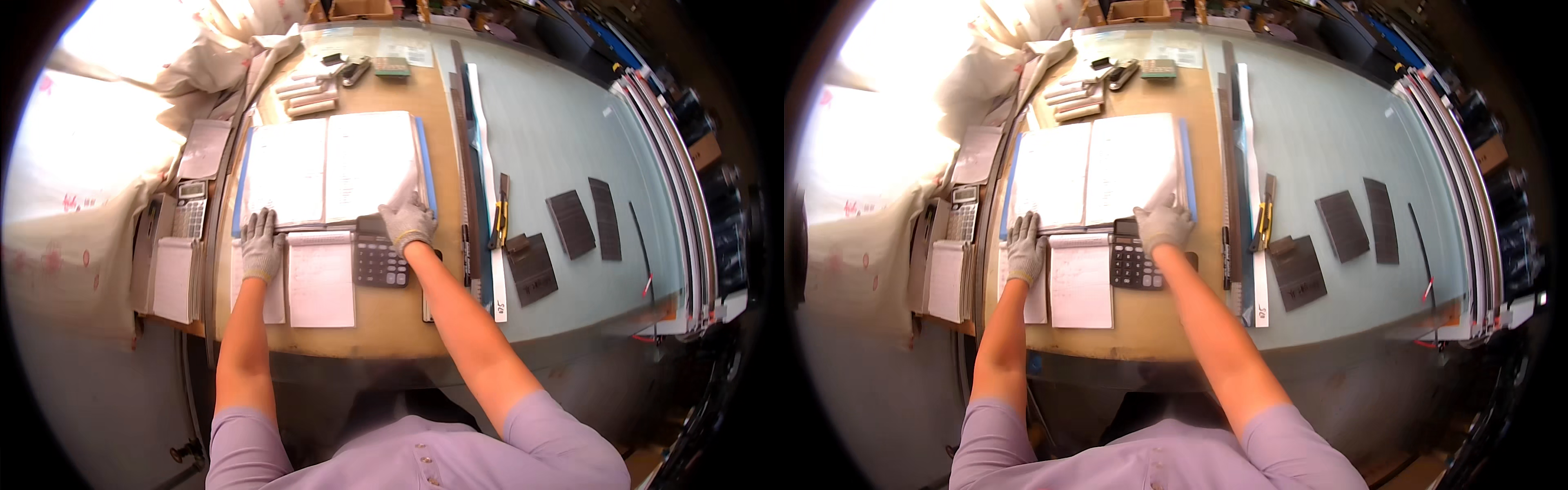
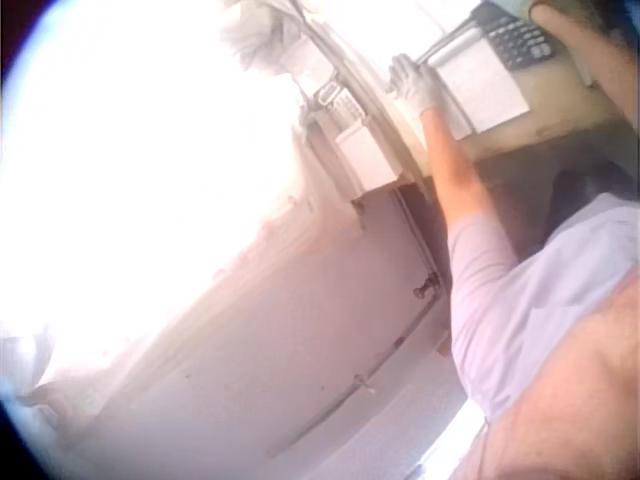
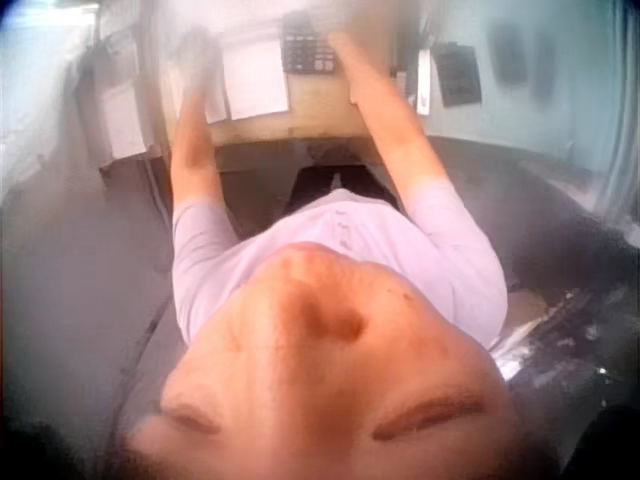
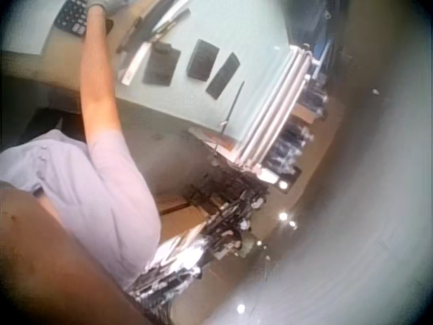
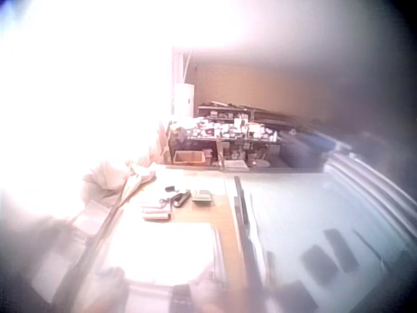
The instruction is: The person measures and marks several rectangular tiles on a workbench using a metal ruler and a red marker. They handle the tiles one by one, aligning the ruler and drawing lines on the surfaces. The person also briefly writes on a notepad and flips through a binder during the process.
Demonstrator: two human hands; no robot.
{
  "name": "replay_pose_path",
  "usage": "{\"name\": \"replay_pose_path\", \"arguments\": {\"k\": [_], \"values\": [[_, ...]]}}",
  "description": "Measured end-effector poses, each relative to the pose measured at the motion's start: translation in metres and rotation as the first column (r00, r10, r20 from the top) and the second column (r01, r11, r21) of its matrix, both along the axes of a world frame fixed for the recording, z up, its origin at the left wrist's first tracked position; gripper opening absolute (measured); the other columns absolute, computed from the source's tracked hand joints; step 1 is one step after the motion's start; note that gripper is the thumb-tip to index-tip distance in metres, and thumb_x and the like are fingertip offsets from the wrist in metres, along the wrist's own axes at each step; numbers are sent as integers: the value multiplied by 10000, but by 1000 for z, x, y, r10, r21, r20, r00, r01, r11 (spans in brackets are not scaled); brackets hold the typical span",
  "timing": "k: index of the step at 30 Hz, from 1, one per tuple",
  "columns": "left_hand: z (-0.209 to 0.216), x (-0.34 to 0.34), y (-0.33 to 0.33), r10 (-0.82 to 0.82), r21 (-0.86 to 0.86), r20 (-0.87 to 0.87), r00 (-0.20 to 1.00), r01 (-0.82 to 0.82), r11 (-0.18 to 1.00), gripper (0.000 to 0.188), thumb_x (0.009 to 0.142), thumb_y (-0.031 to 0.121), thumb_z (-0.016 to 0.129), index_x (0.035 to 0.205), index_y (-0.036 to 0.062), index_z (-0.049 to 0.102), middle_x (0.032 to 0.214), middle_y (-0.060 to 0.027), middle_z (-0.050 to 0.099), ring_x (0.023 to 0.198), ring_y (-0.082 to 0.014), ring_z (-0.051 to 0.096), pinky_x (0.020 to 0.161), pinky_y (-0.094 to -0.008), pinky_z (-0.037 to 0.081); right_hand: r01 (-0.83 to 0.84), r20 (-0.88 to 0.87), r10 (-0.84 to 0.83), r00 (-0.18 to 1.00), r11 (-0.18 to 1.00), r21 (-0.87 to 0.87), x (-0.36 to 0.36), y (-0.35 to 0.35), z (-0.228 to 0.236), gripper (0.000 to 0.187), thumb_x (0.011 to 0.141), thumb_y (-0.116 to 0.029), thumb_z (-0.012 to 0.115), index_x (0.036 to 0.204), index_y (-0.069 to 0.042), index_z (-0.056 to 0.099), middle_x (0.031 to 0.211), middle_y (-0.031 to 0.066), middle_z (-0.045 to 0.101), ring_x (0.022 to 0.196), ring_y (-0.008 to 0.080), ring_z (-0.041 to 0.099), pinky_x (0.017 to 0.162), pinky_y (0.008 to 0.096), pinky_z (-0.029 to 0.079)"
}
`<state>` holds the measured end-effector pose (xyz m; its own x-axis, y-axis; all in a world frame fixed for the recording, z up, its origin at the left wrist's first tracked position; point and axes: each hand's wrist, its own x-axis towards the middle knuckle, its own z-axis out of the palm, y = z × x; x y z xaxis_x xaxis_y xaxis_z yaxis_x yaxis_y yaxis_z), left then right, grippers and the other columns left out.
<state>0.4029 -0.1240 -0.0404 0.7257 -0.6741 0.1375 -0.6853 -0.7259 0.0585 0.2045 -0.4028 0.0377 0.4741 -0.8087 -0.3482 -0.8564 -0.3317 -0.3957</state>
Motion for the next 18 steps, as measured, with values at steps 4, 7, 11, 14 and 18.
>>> {"name": "replay_pose_path", "arguments": {"k": [4,7,11,14,18], "values": [[-2,-2,-8,-29,13,6,1000,29,999,647,1061,440,443,1617,113,396,1683,-101,368,1577,-325,262,1324,-463,129,-21,78,23,997,1000,-17,6,-3,-2,973,945,-631,652,1616,-13,312,1520,247,541,1483,397,413,1243,458,288],[1,-2,-1,-22,-1,17,1000,22,1000,639,1058,416,471,1617,115,394,1675,-105,377,1571,-328,269,1320,-471,140,-72,136,64,989,996,57,29,3,3,943,959,-521,670,1654,-62,229,1510,227,559,1471,383,432,1243,480,276],[8,-7,-9,-53,-19,2,999,53,998,630,1048,371,511,1607,101,402,1678,-106,371,1571,-332,263,1317,-479,126,-263,493,230,839,965,-4,62,21,-23,817,963,-300,647,1656,-127,252,1511,220,553,1436,415,469,1206,518,308],[8,-5,-5,-69,-41,17,997,69,997,641,1036,358,521,1609,99,398,1666,-123,385,1559,-355,287,1311,-484,150,-376,548,401,734,912,-164,94,53,-29,802,943,-305,681,1635,-128,315,1537,206,527,1435,394,473,1192,517,323],[7,-5,-8,-85,-110,9,996,86,990,640,1027,360,551,1592,86,424,1658,-135,395,1546,-365,306,1295,-504,167,-401,628,390,673,906,-132,123,81,-39,829,913,-366,731,1613,-123,360,1592,186,465,1449,363,457,1189,507,329]]}}
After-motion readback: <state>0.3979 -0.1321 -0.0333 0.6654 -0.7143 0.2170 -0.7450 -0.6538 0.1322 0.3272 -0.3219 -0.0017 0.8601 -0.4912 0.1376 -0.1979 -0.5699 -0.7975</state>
